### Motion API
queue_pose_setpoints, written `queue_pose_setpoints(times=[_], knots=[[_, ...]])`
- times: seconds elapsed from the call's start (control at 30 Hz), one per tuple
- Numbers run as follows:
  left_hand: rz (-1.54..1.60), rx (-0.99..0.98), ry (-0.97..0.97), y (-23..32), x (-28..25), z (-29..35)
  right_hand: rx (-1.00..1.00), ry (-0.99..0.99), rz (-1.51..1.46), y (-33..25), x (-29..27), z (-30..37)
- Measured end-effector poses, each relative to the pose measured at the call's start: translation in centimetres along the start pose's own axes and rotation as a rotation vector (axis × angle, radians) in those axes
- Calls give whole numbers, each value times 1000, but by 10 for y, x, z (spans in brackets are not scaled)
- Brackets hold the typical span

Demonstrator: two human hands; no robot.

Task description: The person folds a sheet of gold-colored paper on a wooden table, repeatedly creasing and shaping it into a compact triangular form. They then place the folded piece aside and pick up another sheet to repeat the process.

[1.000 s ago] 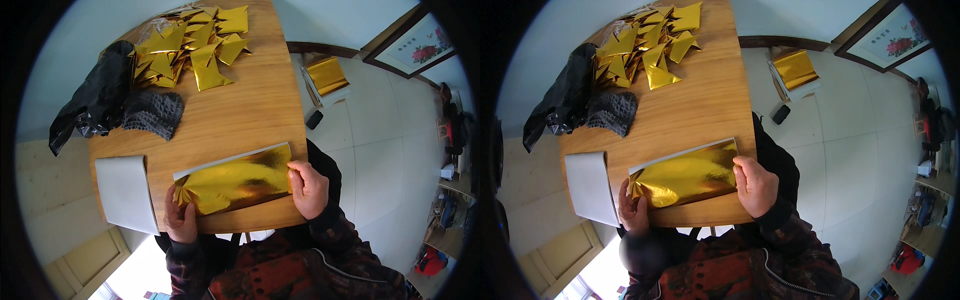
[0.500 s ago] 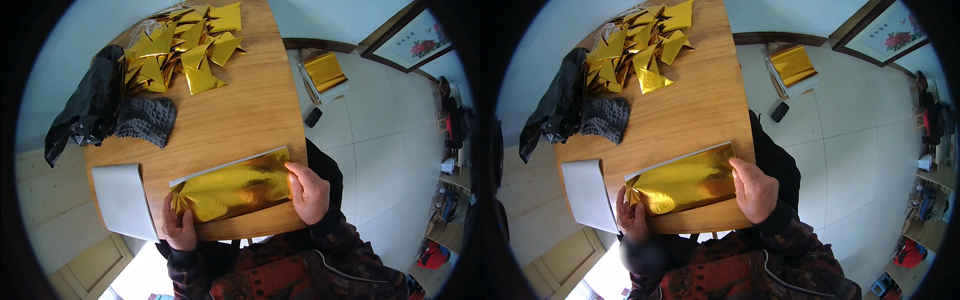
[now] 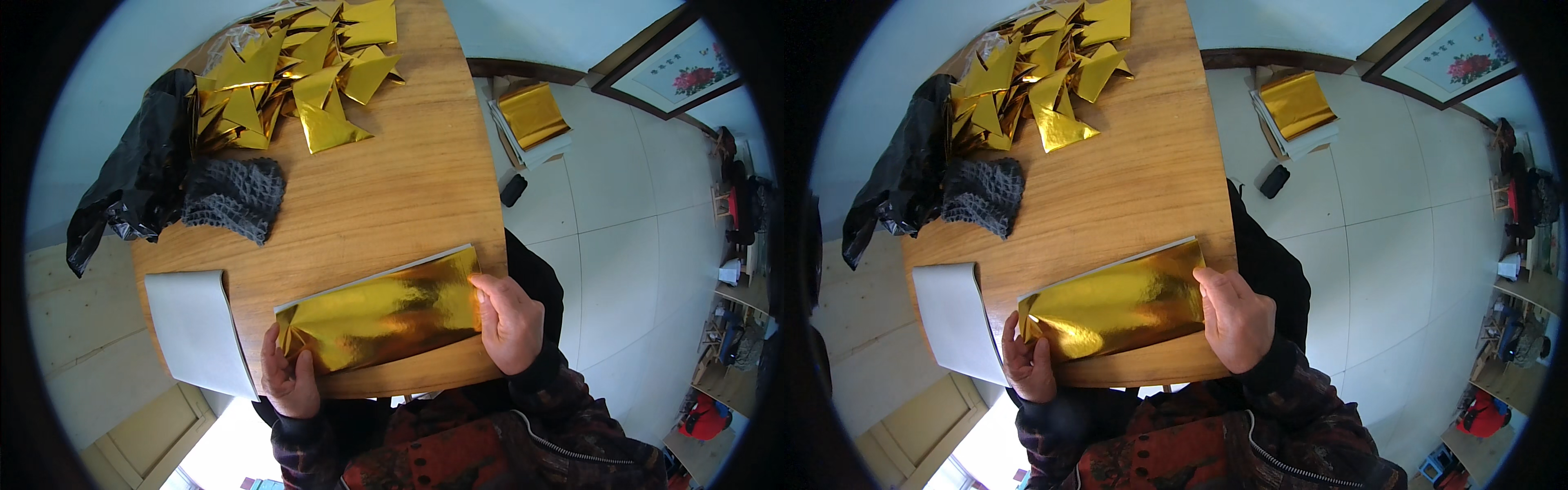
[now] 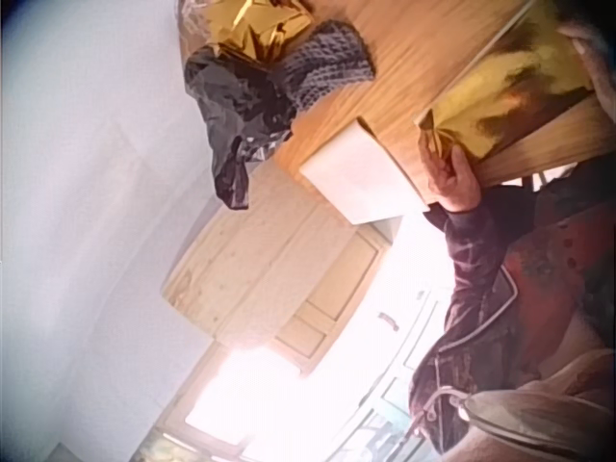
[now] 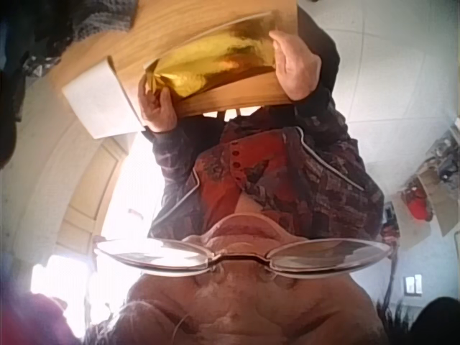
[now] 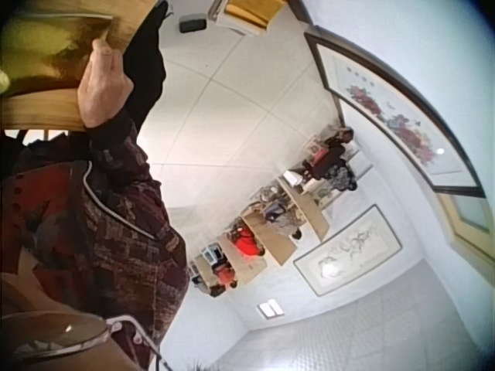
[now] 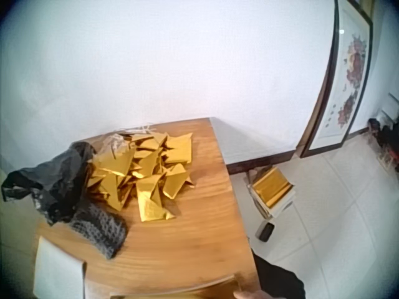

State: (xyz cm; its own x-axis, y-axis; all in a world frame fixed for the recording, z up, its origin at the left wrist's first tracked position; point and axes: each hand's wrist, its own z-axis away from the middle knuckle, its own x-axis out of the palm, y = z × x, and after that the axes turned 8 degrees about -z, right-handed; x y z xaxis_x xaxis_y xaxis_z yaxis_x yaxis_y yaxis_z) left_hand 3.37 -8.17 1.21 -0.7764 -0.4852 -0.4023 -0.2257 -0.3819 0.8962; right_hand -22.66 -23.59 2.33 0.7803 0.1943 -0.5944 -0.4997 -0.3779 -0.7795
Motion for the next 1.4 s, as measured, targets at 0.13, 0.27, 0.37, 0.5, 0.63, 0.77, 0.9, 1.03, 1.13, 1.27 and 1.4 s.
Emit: queue_pose_setpoints(times=[0.13, 0.27, 0.37, 0.5, 0.63, 0.77, 0.9, 1.03, 1.13, 1.27, 1.4], knots=[[15, -2, 0, -2, 0, 0, 15, -15, 1, 0, 0, 0], [34, -4, -18, -4, -2, 1, -1, 1, -4, 0, 1, -2], [10, 3, -25, -5, -3, 2, 9, 1, -6, 0, 1, -2], [-33, -1, -5, -6, -3, 2, 25, -2, -11, 0, 1, -3], [-87, 37, 17, -4, -2, 2, 28, 5, -11, 0, 2, -4], [-81, 44, 12, -2, -1, 2, 48, 6, -21, -1, 2, -3], [-81, 37, 11, 0, -1, 1, 50, 8, -24, -1, 3, -4], [-104, 45, 5, 3, 0, 1, 47, 9, -15, -1, 3, -4], [-121, 55, 9, 4, 0, 1, 21, 1, 13, 0, 3, -5], [-163, 63, 12, 3, 0, 1, 31, -6, 39, 0, 4, -5], [-202, 49, 37, 0, -1, 1, 49, -19, 44, -1, 3, -5]])
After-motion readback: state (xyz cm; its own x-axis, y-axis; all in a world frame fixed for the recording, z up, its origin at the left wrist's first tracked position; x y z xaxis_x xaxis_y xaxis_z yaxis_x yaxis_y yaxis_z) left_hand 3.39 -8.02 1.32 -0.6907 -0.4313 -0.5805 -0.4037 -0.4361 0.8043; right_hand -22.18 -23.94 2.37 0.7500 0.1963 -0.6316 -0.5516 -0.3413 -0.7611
